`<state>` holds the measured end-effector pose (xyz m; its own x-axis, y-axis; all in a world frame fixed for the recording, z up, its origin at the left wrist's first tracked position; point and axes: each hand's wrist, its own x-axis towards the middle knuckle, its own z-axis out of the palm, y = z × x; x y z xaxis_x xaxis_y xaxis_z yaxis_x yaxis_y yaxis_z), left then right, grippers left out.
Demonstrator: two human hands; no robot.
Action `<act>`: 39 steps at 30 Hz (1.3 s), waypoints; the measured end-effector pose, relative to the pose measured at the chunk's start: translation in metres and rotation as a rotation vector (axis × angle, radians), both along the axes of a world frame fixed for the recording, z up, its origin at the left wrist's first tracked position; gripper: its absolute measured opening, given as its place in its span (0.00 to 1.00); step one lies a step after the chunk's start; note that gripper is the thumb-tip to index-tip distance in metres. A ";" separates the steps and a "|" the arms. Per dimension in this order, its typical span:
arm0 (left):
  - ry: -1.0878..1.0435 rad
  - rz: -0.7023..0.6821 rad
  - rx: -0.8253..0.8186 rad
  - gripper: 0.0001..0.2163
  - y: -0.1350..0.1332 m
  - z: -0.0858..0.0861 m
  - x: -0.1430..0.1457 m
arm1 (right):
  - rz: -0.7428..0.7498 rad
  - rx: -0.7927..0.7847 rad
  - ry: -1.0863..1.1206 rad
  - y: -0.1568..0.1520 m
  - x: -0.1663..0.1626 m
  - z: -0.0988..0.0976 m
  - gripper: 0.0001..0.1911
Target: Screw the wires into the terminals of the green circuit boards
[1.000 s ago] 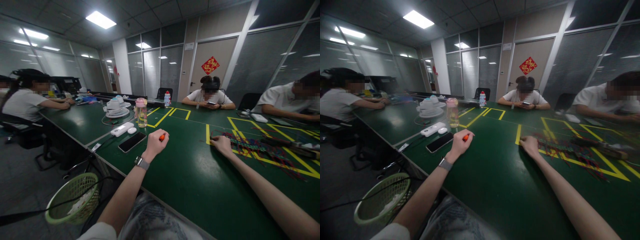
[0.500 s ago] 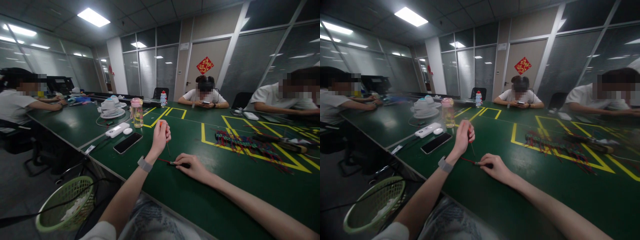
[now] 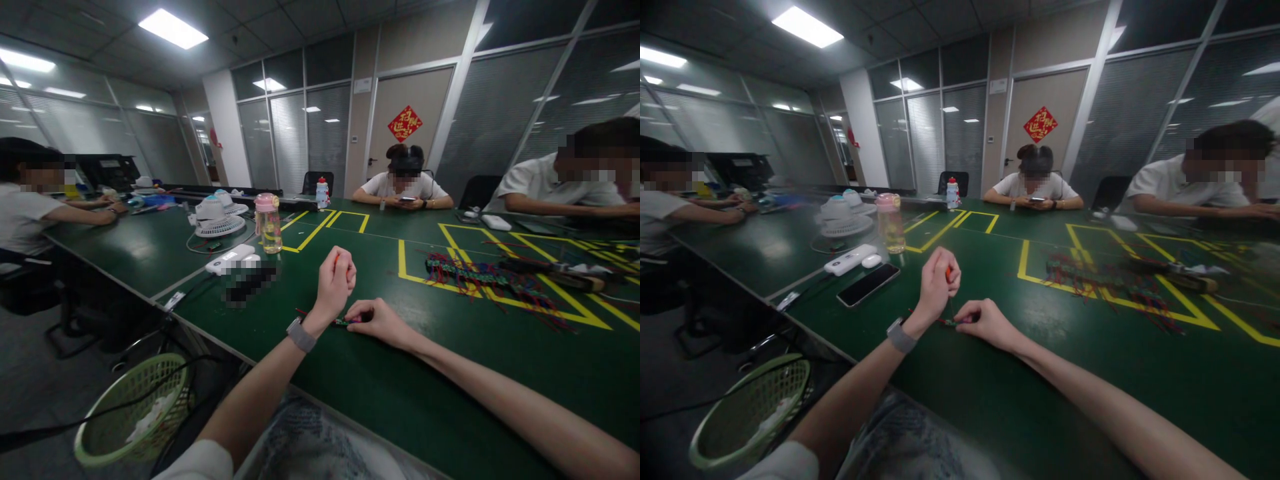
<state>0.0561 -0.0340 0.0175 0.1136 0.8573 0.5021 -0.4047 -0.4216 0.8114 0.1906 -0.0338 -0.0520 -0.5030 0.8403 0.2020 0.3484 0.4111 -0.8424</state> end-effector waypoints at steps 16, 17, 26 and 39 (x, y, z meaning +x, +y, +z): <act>0.170 -0.217 0.080 0.12 0.007 0.004 -0.008 | -0.084 0.108 -0.042 -0.004 -0.006 -0.004 0.07; 0.190 -0.198 0.113 0.13 0.007 0.005 -0.010 | -0.090 0.126 -0.050 -0.005 -0.006 -0.004 0.07; 0.277 -0.002 0.234 0.13 0.003 0.003 -0.016 | -0.076 0.114 -0.038 -0.002 -0.006 -0.005 0.07; 0.264 0.015 0.226 0.13 0.005 0.002 -0.026 | -0.116 0.082 -0.061 -0.003 -0.009 -0.002 0.07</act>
<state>0.0300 -0.0294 0.0191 0.2526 0.7306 0.6344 -0.1857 -0.6068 0.7728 0.1812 -0.0366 -0.0542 -0.4172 0.8753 0.2445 0.4468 0.4318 -0.7835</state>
